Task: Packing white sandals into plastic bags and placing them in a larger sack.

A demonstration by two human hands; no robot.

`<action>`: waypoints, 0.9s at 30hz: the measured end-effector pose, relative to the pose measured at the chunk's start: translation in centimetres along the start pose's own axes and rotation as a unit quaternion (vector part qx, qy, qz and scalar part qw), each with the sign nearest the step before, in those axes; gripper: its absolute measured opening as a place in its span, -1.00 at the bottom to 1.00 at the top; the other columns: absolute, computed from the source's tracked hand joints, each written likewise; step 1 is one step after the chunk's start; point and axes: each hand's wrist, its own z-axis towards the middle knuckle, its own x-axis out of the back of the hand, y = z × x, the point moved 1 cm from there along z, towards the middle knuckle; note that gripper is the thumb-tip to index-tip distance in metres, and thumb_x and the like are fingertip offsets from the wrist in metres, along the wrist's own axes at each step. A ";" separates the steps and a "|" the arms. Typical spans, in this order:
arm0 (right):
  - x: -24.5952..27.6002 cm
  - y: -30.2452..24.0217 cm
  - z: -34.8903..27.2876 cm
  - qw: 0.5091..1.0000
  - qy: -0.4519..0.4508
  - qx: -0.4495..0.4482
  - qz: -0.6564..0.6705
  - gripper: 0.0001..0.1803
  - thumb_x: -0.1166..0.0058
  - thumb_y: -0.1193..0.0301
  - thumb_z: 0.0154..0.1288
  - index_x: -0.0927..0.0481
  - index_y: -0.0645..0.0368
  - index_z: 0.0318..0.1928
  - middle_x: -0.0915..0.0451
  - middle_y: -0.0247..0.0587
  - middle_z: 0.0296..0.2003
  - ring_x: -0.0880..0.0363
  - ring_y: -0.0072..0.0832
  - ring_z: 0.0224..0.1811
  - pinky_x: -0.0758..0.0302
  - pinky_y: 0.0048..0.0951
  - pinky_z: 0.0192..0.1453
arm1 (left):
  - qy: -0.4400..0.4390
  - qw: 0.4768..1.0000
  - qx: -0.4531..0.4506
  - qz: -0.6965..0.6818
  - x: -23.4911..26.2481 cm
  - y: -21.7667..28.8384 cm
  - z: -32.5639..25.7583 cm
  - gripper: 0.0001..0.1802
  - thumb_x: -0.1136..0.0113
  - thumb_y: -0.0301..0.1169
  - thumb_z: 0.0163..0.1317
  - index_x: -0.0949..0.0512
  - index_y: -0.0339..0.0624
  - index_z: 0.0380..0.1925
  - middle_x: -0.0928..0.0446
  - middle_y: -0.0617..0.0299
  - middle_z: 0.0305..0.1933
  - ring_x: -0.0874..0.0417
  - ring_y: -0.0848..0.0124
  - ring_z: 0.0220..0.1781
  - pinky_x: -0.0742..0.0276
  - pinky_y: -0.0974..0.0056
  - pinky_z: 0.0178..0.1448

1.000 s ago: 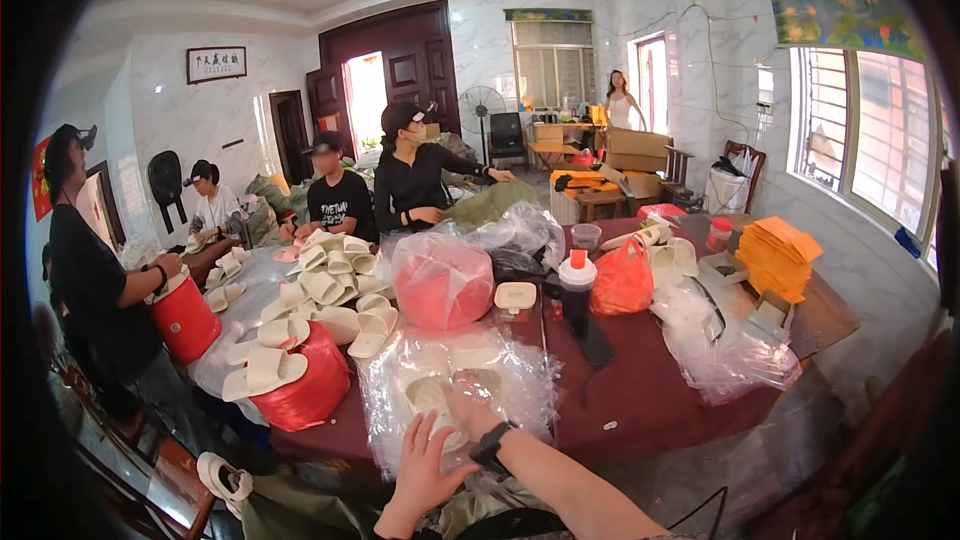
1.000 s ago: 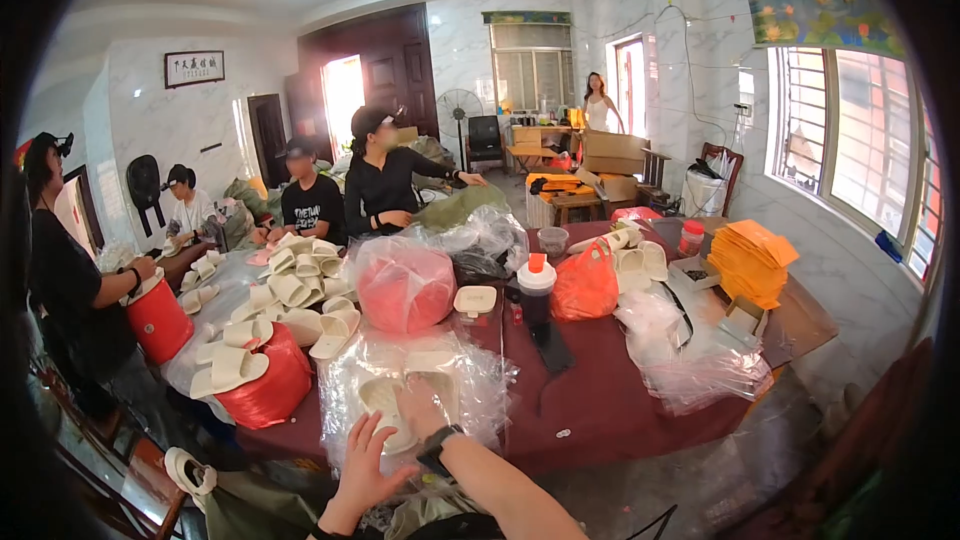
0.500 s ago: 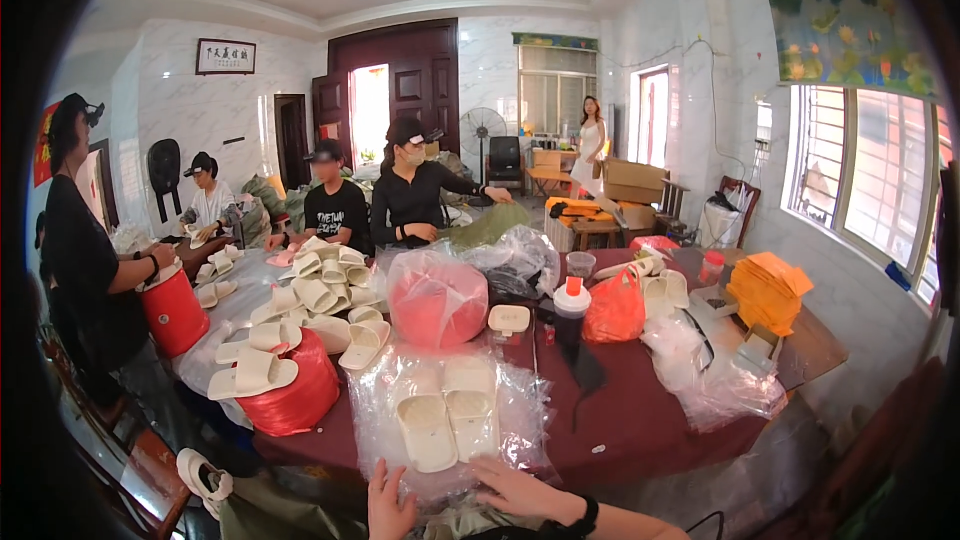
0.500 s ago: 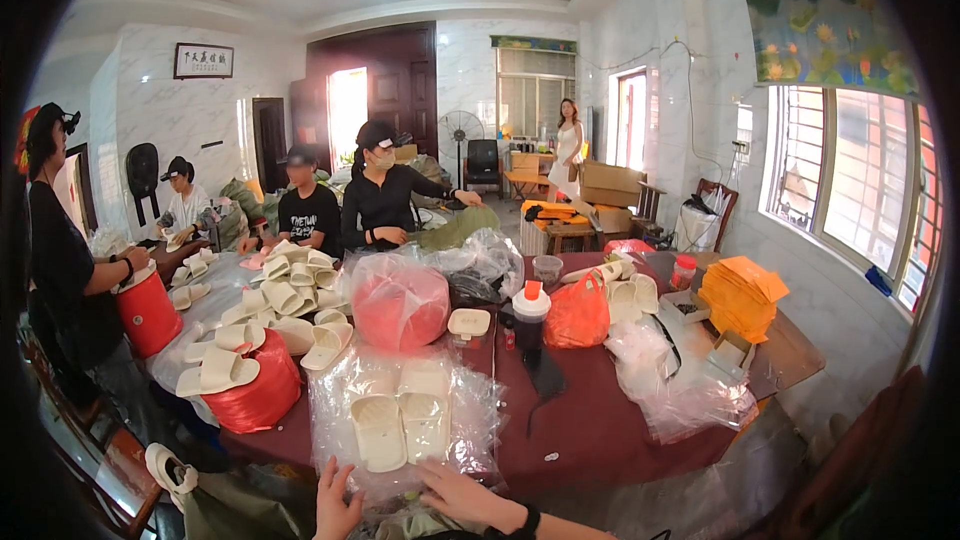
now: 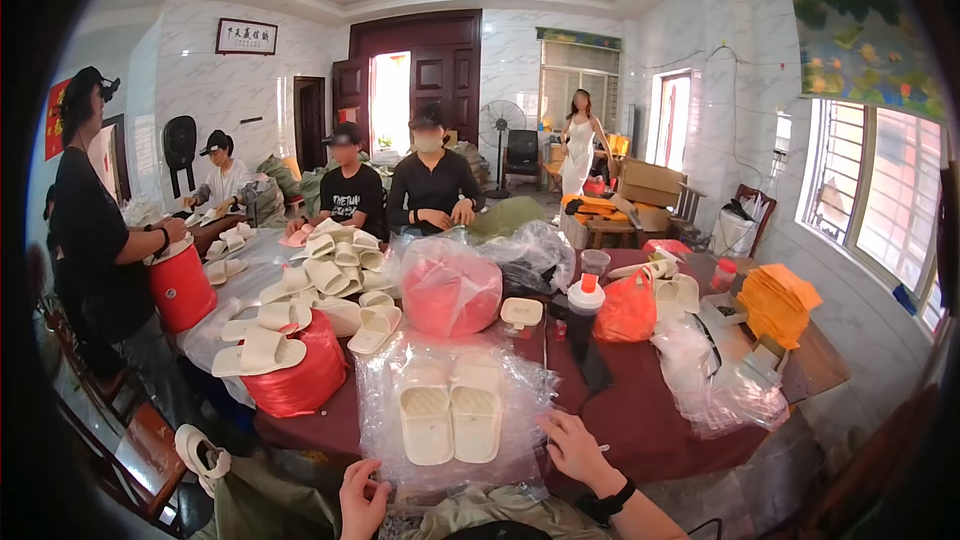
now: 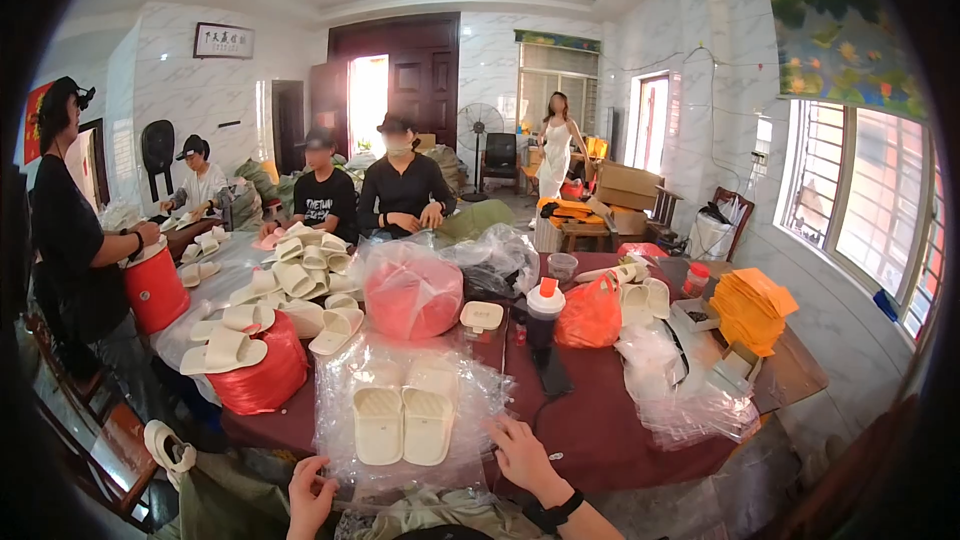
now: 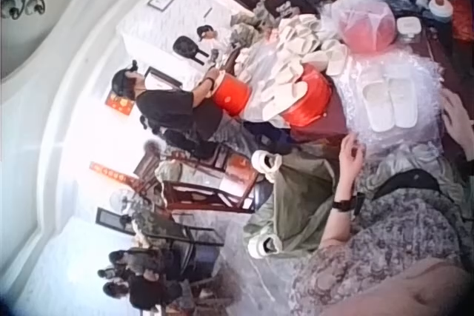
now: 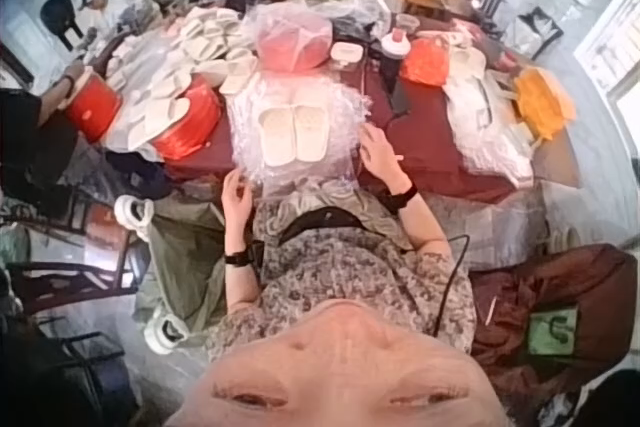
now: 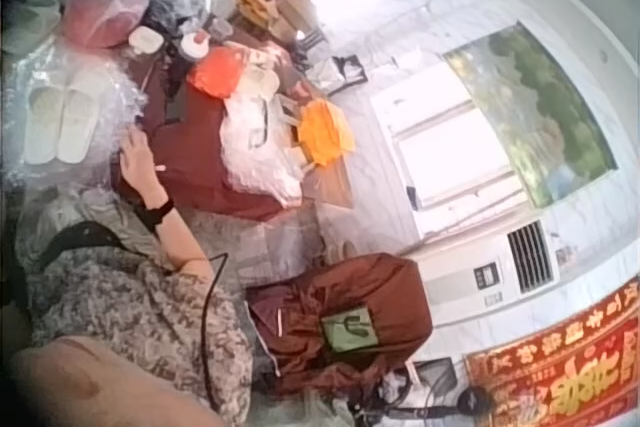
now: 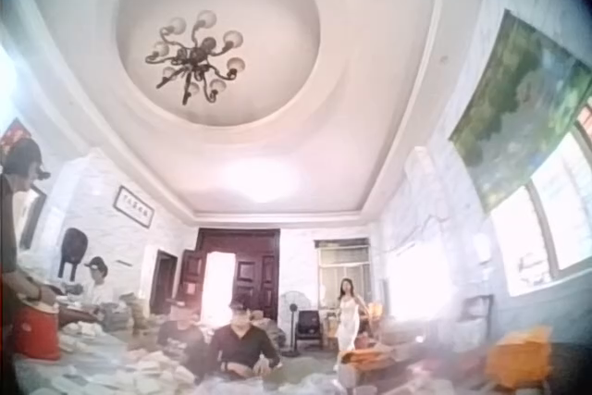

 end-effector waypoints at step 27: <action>-2.6 2.0 -1.7 0.966 0.034 -0.107 0.233 -0.84 -0.01 0.50 0.34 -0.66 0.25 -0.29 -0.71 -0.24 -0.41 -0.68 -0.35 -0.27 -0.53 -0.37 -0.14 | -0.124 0.937 -0.251 0.211 -0.8 1.5 1.1 -0.86 -0.25 -0.33 0.16 -0.71 -0.05 -0.30 -0.66 0.18 -0.04 -0.57 0.17 0.12 -0.43 0.06 0.19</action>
